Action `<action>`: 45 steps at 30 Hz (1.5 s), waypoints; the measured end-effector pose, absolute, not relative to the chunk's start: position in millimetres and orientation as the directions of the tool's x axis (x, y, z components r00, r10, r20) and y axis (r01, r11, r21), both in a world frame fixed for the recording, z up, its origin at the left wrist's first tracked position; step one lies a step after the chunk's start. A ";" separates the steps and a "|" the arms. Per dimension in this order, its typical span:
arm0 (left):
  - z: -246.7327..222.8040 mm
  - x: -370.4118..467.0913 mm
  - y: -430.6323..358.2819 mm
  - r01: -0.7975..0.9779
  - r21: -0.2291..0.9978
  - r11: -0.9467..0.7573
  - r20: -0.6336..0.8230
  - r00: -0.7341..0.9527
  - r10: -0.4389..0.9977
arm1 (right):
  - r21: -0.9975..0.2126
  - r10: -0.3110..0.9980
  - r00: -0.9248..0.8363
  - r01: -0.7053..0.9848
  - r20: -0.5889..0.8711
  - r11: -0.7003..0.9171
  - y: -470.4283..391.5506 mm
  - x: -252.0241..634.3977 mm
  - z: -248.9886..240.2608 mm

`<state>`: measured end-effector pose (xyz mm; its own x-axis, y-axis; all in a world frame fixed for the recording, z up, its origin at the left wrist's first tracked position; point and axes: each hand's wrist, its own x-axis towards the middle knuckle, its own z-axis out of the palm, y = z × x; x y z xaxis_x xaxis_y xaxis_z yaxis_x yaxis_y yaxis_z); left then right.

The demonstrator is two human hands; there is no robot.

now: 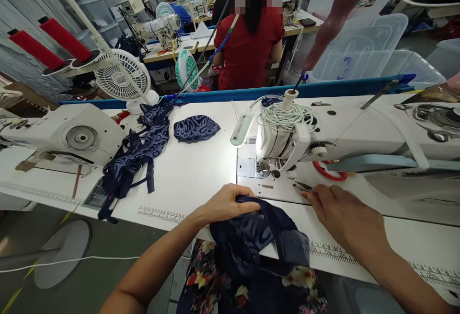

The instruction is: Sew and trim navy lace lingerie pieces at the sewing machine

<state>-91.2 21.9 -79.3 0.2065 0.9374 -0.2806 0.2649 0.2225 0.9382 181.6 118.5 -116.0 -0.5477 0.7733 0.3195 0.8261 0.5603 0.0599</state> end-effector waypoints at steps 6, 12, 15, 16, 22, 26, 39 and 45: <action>-55.3 -117.5 12.5 0.734 0.678 -0.036 -0.128 0.166 0.978 | -0.151 0.549 -0.622 0.574 0.558 0.805 94.4 162.9 -93.4; -55.9 -180.1 -8.6 0.152 0.954 0.260 -0.122 -0.594 0.795 | -0.519 0.547 -0.686 0.281 0.480 0.807 53.6 119.8 -93.6; -69.2 -204.3 -39.6 -0.169 0.959 0.226 -0.279 -0.682 0.676 | -0.580 0.548 -0.696 0.229 0.464 0.782 48.8 113.6 -103.9; -74.9 -206.2 -50.4 -0.227 0.948 0.224 -0.318 -0.670 0.670 | -0.606 0.558 -0.701 0.224 0.444 0.763 49.3 112.2 -107.4; -91.4 -177.6 -71.8 -0.635 0.773 0.005 -0.446 -0.537 0.716 | -0.812 0.620 -0.777 0.292 0.107 0.506 37.9 77.2 -108.0; -68.7 -153.5 -53.9 -0.813 0.547 -0.199 -0.409 -0.466 0.785 | -0.927 0.661 -0.747 0.293 -0.069 0.235 9.1 30.8 -100.1; -78.9 -155.0 -56.4 -0.760 0.644 -0.086 -0.372 -0.410 0.833 | -0.774 0.797 -0.601 0.533 -0.062 0.342 107.7 161.1 -63.9; -105.3 -135.9 -105.5 -0.307 0.894 0.327 -0.439 -0.445 0.781 | -0.084 0.596 -0.583 0.673 0.552 0.735 83.7 159.9 -104.6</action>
<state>-135.9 -105.5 -105.3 -0.4449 0.7806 -0.4390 -0.3071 0.3275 0.8935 159.9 83.7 -104.6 -0.5830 0.5963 0.5519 0.6727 0.7351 -0.0837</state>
